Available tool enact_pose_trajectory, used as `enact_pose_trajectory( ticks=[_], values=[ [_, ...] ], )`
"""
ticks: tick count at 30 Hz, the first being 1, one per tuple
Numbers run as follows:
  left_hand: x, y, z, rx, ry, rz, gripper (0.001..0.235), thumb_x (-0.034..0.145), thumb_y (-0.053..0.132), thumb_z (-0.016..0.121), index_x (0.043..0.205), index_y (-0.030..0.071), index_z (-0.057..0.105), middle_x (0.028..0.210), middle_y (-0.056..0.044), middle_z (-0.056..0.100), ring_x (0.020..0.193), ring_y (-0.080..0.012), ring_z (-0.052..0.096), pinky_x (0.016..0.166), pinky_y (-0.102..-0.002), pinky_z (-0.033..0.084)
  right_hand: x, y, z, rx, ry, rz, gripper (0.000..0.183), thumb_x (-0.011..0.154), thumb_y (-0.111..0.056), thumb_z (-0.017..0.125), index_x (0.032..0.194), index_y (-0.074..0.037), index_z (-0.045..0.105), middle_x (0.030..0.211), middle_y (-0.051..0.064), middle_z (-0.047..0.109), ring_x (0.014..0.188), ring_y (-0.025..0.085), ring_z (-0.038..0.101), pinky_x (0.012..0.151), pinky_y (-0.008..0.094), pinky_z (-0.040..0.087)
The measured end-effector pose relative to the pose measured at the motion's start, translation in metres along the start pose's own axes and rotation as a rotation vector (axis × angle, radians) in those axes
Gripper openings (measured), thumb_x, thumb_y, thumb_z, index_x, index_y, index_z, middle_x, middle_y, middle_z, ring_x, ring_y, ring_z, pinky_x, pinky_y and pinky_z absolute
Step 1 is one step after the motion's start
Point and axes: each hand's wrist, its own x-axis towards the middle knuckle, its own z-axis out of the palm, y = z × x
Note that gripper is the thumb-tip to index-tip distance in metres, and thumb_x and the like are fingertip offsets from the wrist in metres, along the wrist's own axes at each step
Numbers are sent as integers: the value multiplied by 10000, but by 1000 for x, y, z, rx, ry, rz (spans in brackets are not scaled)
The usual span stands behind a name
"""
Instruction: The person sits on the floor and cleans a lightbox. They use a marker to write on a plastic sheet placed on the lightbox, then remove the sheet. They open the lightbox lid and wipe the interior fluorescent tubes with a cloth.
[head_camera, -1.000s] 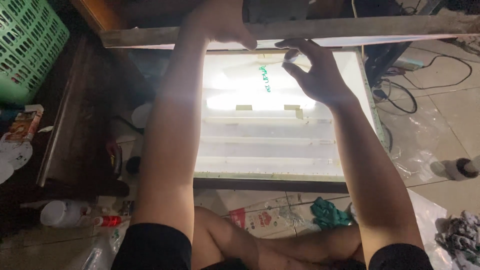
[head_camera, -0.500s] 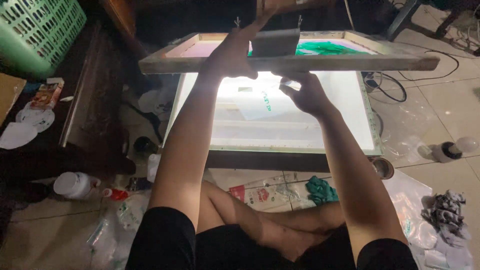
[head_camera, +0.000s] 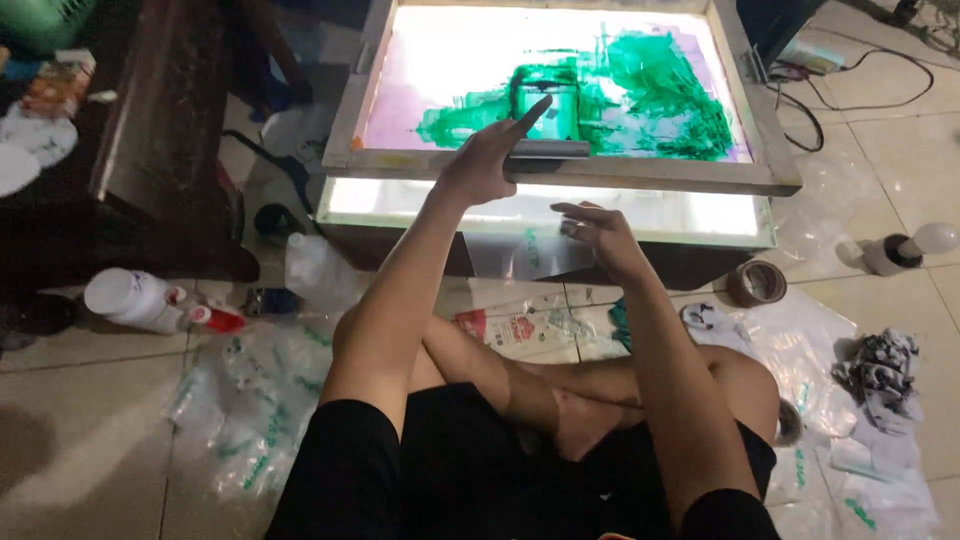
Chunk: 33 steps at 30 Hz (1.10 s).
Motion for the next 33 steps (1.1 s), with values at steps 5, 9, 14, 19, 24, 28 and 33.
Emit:
enact_pose_trajectory(
  ticks=[5, 9, 14, 19, 24, 28, 33],
  values=[
    [-11, -6, 15, 16, 4, 73, 1260, 785, -135, 753, 1665, 427, 48, 876, -32, 449, 795, -231, 423, 616, -380, 363, -25, 6, 4, 169, 88, 19, 394, 877, -92, 672, 1264, -81, 741, 1187, 67, 624, 1129, 205, 578, 945, 318, 454],
    [-13, -16, 25, 52, -42, 116, 1279, 821, -25, 866, 1672, 387, 5, 890, -40, 475, 805, -232, 446, 647, -387, 404, -49, -12, 13, 240, 213, 209, 361, 917, -162, 650, 1253, -93, 764, 1095, 17, 573, 1004, 213, 560, 828, 345, 447],
    [-23, -11, 25, -39, 21, 110, 1230, 615, 52, 984, 1625, 221, 303, 1239, -218, 658, 1169, -475, 636, 956, -559, 532, -64, 11, 28, 432, 309, 142, 390, 905, -61, 681, 1291, -18, 707, 1121, 183, 672, 1088, 267, 671, 965, 428, 527],
    [-37, 11, 10, -1, 54, 67, 1017, 621, 72, 989, 1505, 55, 486, 1270, -273, 648, 1207, -492, 610, 974, -601, 531, -67, 21, 30, 691, 328, 134, 377, 910, 22, 645, 1284, 61, 669, 1104, 203, 653, 1064, 290, 692, 942, 422, 558],
    [-119, 50, 40, -340, 689, -514, 513, 1017, 293, 699, 1493, 155, 567, 1488, -113, 581, 1421, -382, 477, 1243, -553, 178, -70, 60, 18, 882, 323, 74, 413, 964, 23, 602, 1376, 26, 624, 1127, 167, 664, 1040, 287, 679, 898, 429, 547],
    [-171, 122, 134, -1476, 844, -1102, 553, 897, 560, 750, 1280, 179, 635, 1042, -11, 672, 733, -177, 630, 675, -306, 538, -97, 15, 34, 992, 425, 90, 422, 976, 69, 565, 1396, 68, 600, 1166, 180, 678, 1093, 300, 689, 953, 420, 544],
    [-135, 195, 126, -1613, 514, -672, 825, 1024, 574, 535, 1656, 128, 249, 1664, -168, 343, 1478, -436, 361, 1143, -657, 314, -124, 36, 50, 903, 533, 107, 364, 933, 73, 612, 1293, 34, 650, 1096, 109, 654, 1007, 228, 655, 909, 430, 585]
  ],
)
